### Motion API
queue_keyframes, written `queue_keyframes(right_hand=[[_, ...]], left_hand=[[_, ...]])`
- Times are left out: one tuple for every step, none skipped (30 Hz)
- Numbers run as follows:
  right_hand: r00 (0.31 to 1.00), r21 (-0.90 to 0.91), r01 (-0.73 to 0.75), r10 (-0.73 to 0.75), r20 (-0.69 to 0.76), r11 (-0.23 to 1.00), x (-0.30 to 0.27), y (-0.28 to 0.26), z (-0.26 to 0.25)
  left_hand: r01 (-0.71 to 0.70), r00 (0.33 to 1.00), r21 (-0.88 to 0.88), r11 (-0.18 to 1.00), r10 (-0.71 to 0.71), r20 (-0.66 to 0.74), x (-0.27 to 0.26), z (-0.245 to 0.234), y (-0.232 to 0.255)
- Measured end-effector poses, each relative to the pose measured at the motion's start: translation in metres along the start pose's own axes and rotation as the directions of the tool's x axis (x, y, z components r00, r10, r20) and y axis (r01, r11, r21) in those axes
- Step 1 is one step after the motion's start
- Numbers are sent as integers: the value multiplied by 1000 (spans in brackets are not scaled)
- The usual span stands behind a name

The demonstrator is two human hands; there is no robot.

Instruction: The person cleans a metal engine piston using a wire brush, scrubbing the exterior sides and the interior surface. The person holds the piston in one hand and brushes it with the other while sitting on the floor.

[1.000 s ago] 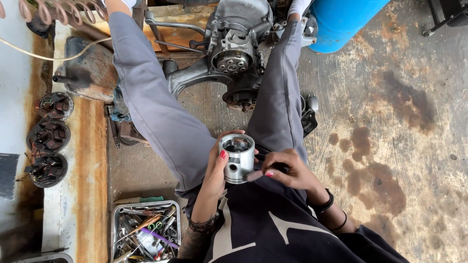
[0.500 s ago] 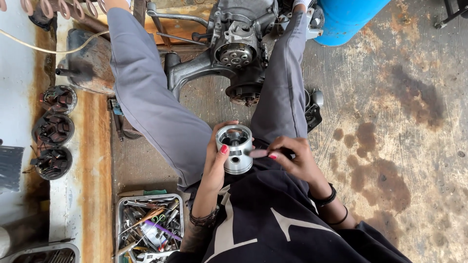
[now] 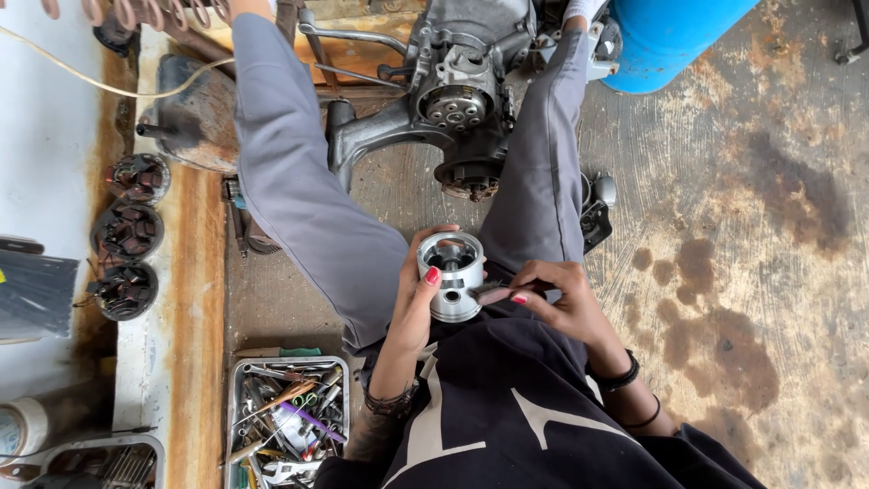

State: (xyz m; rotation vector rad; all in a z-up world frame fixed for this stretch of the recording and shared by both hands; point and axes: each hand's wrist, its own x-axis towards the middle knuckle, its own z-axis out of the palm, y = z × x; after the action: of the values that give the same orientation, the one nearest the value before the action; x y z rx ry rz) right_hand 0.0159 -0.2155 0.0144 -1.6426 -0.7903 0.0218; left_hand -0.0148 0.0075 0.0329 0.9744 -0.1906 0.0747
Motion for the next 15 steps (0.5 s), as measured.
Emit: queue_keyframes(right_hand=[[1000, 3, 6, -6, 3, 1000, 2, -2, -1], [1000, -4, -2, 2, 4, 1000, 3, -3, -3], [1000, -10, -9, 9, 6, 1000, 3, -4, -4], [1000, -12, -9, 9, 7, 1000, 2, -5, -1], [1000, -5, 1, -1, 17, 1000, 1, -5, 2], [1000, 0, 17, -17, 26, 1000, 1, -5, 4], [999, -3, 21, -21, 26, 1000, 1, -5, 6], [999, 18, 16, -16, 34, 1000, 1, -6, 9], [999, 39, 10, -11, 42, 999, 1, -7, 11], [999, 37, 11, -13, 42, 999, 1, -7, 11], [1000, 24, 17, -17, 23, 1000, 1, -6, 11], [1000, 12, 19, -19, 5, 1000, 0, -6, 12], [1000, 11, 18, -18, 6, 1000, -3, 2, 9], [999, -4, 6, -6, -38, 1000, -7, 10, 8], [997, -18, -7, 6, -83, 1000, -11, 17, 6]], left_hand=[[-5, 1000, 4, 1000, 5, -1, 0, 0, -1], [-18, 1000, -38, 999, 18, 4, -1, 0, -3], [-30, 999, -80, 996, 31, 9, -2, 0, -6], [-31, 999, -82, 996, 32, 8, -3, 1, -4], [-22, 1000, -55, 998, 22, 4, -5, 2, -2], [-16, 1000, -28, 999, 16, 3, -5, 2, 0], [-20, 1000, -29, 999, 20, 6, -5, 0, -3], [-16, 1000, -29, 999, 16, 4, -5, -3, -5], [-12, 1000, -29, 1000, 12, 2, -5, -5, -7], [-13, 1000, -30, 999, 13, 3, -4, -4, -5], [-8, 1000, -21, 1000, 8, -4, -4, -4, -4], [-1, 1000, -14, 1000, 1, -13, -5, -4, -3], [0, 1000, -16, 1000, 0, -14, -4, -4, -5], [-18, 1000, 16, 1000, 19, -23, -4, -4, -7], [-36, 999, 48, 998, 37, -31, -4, -4, -8]])
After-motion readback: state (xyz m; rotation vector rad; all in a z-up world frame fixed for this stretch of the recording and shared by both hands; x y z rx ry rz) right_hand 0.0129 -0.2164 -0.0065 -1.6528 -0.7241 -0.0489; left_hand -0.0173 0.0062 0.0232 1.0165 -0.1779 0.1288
